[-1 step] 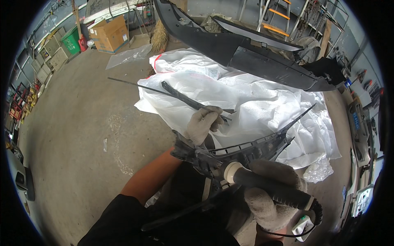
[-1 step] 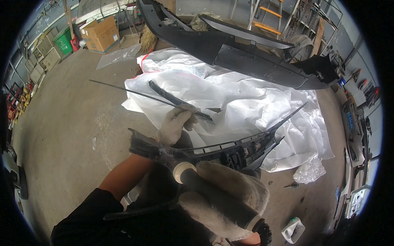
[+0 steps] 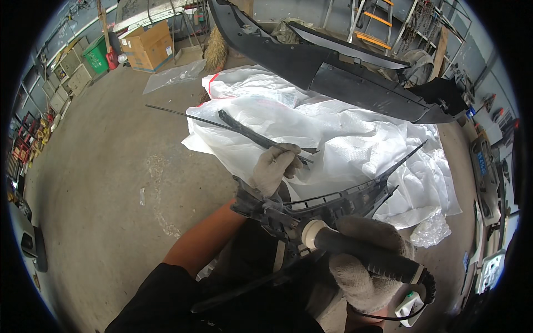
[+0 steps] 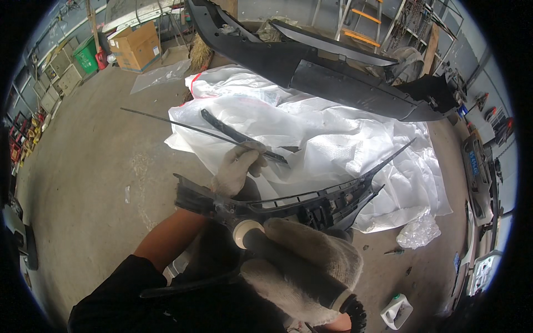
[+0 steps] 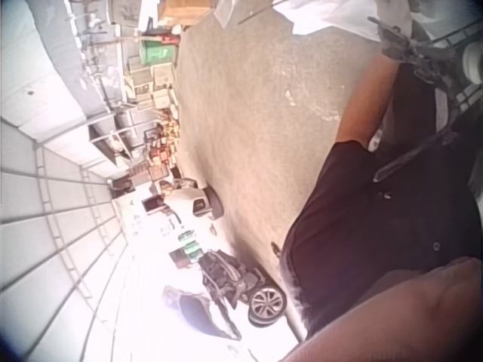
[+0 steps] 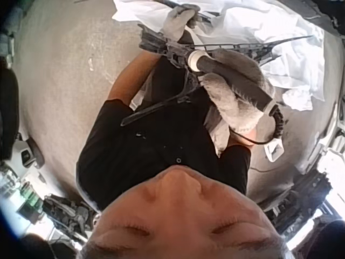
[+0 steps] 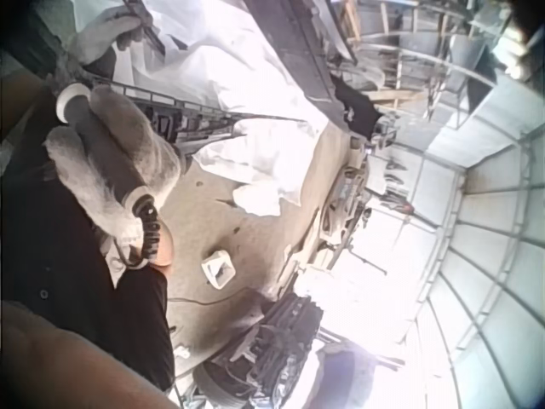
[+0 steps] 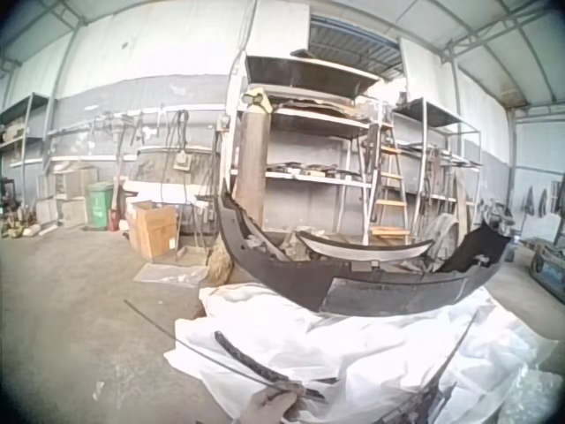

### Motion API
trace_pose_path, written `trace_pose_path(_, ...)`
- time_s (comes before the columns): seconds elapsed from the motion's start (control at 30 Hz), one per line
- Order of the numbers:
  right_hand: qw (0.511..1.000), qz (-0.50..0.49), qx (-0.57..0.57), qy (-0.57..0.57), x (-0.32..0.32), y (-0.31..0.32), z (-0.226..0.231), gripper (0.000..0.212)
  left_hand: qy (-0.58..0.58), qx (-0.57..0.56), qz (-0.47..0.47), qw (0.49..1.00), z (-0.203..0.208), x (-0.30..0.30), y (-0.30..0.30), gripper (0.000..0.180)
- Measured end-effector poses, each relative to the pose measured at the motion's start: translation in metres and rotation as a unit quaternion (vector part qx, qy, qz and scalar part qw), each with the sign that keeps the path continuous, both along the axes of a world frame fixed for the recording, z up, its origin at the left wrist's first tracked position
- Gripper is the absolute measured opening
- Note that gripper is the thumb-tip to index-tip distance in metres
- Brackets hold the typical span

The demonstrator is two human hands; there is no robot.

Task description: The person welds a black plastic car bumper using a hot air welding gun and a plastic welding rod. They hold the bumper on their lap and apply heat and filler along seams and edges throughout the clip.

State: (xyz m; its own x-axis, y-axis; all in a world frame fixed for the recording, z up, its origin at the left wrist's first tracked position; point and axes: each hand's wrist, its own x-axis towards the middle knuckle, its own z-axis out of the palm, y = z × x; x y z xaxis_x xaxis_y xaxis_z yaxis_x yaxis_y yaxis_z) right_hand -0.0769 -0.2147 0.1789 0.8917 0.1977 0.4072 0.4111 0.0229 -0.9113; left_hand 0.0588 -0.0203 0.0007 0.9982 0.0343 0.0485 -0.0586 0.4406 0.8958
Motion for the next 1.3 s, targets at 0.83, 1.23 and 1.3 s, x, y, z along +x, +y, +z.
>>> trace_pose_path(0.83,0.982,-0.062,0.022,-0.179,-0.007,-0.034,-0.068,0.049,-0.001,0.006,0.003,1.0,0.002,0.0,-0.002,0.024)
trace_pose_path(1.23,0.99,0.035,-0.046,-0.129,0.012,-0.054,-0.074,0.047,0.021,0.032,0.003,0.999,0.006,0.001,-0.004,0.023)
trace_pose_path(1.3,0.988,0.008,-0.005,-0.152,0.012,-0.041,-0.072,0.045,0.013,0.024,0.0,1.0,0.002,0.003,-0.005,0.024)
